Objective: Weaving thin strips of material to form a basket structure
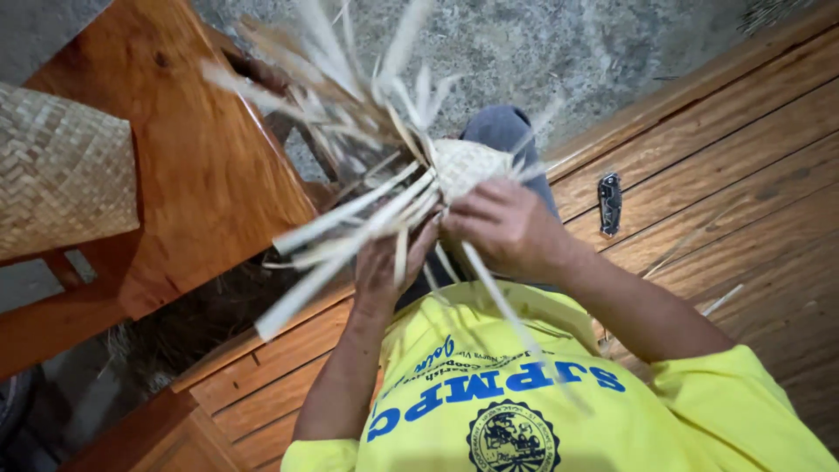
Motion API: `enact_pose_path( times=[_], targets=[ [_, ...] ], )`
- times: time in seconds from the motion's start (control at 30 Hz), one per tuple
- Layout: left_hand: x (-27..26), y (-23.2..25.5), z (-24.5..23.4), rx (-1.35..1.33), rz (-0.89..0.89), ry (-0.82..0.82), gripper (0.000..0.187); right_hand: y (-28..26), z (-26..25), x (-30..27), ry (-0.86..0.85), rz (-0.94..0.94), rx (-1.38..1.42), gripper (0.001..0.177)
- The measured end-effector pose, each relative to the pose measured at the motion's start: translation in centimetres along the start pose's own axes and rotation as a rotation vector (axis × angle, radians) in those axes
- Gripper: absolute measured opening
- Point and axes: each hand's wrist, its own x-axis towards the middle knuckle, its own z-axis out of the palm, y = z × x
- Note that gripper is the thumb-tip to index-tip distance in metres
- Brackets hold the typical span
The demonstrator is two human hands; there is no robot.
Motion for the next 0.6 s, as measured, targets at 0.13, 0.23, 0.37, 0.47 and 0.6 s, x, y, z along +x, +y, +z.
enact_pose_path(
  times=[0.13,0.23,0.37,0.47,0.6],
  targets=[
    [-0.9,-6.7,1.5,0.253,0.14,-0.005,0.022,-1.5,2.3,-1.0,0.041,-0.01,-0.114,0.015],
    [-1.6,-6.2,2.2,0.289,-0.221,-0.102,0.055,-2.5,2.3,-0.3,0.032,0.012,-0.082,0.014],
    [-2.9,-6.2,3.1,-0.239,-0.276,0.048,0.043,-3.8,1.0,1.1,-0.018,0.02,-0.035,0.02],
    [-2.7,-11.4,4.2,-0.174,-0.212,0.007,0.033,-4.0,0.9,0.6,-0.112,0.007,-0.027,0.02],
    [-2.6,-9.8,5.4,-0.225,0.066,0.235,0.022,-3.5,1.0,0.8,-0.077,0.033,-0.061,0.024]
  ],
)
